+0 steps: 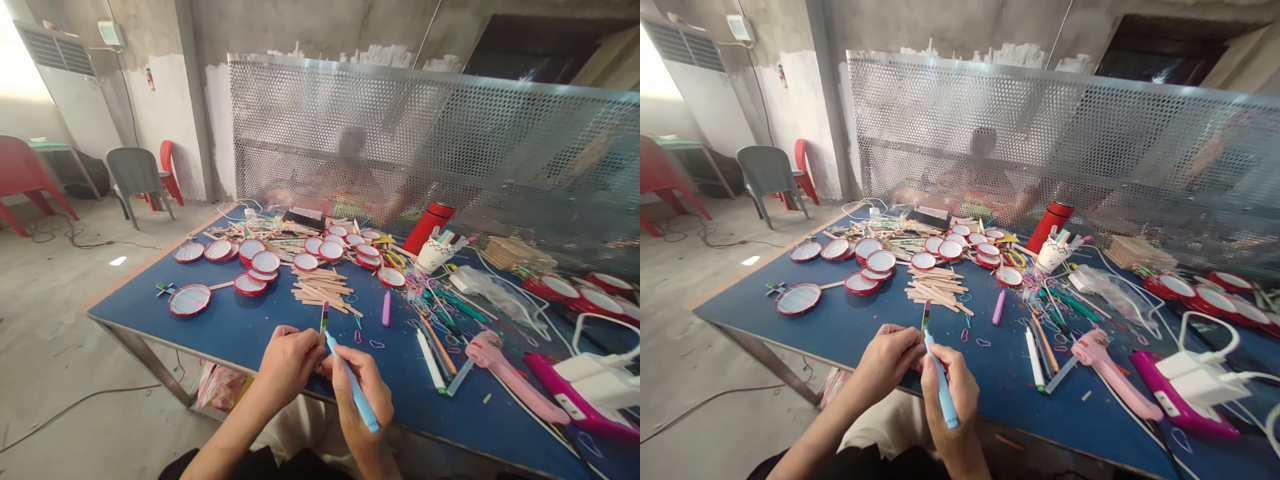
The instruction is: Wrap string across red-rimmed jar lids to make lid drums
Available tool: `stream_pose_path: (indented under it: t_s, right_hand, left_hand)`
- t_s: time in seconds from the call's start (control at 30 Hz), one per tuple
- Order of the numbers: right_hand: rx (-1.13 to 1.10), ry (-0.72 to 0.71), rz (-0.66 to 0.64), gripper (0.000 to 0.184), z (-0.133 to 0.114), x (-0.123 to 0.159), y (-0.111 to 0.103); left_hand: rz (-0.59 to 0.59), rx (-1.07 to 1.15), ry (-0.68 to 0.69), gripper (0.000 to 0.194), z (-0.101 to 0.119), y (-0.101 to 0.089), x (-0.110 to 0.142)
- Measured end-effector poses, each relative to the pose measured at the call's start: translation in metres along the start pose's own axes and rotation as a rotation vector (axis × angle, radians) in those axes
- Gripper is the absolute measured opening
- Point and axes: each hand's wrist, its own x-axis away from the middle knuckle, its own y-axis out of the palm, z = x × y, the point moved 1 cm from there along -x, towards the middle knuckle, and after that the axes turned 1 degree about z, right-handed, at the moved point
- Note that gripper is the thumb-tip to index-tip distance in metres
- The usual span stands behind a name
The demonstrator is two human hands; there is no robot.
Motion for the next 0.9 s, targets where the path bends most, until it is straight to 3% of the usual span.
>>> stream_pose_path:
  t_s: [0.1, 0.27, 0.53, 0.73, 0.9]
  right_hand:
    - [0.017, -0.049, -0.012, 0.015, -0.0004, 0.0001, 0.0000]
    - [0.010, 0.002, 0.049, 0.016, -0.0006, 0.0004, 0.0001]
    - [0.079, -0.100, -0.016, 0.015, -0.0024, -0.0009, -0.0007]
    - [0.042, -0.044, 0.057, 0.014, -0.0006, 0.0009, 0.0005]
    - [0.071, -0.101, 0.001, 0.015, -0.0002, 0.0015, -0.0006]
  left_hand:
    - [0.002, -0.002, -0.002, 0.027, -0.0001, 0.0000, 0.0001]
    - [0.000, -0.003, 0.000, 0.028, -0.0014, 0.0012, -0.0002]
    - [0.037, 0.011, 0.008, 0.027, -0.0007, 0.0001, -0.0004]
    - [0.041, 0.032, 0.031, 0.029, -0.0020, 0.0013, 0.0001]
    - [0.020, 0.011, 0.002, 0.027, -0.0002, -0.0008, -0.0001]
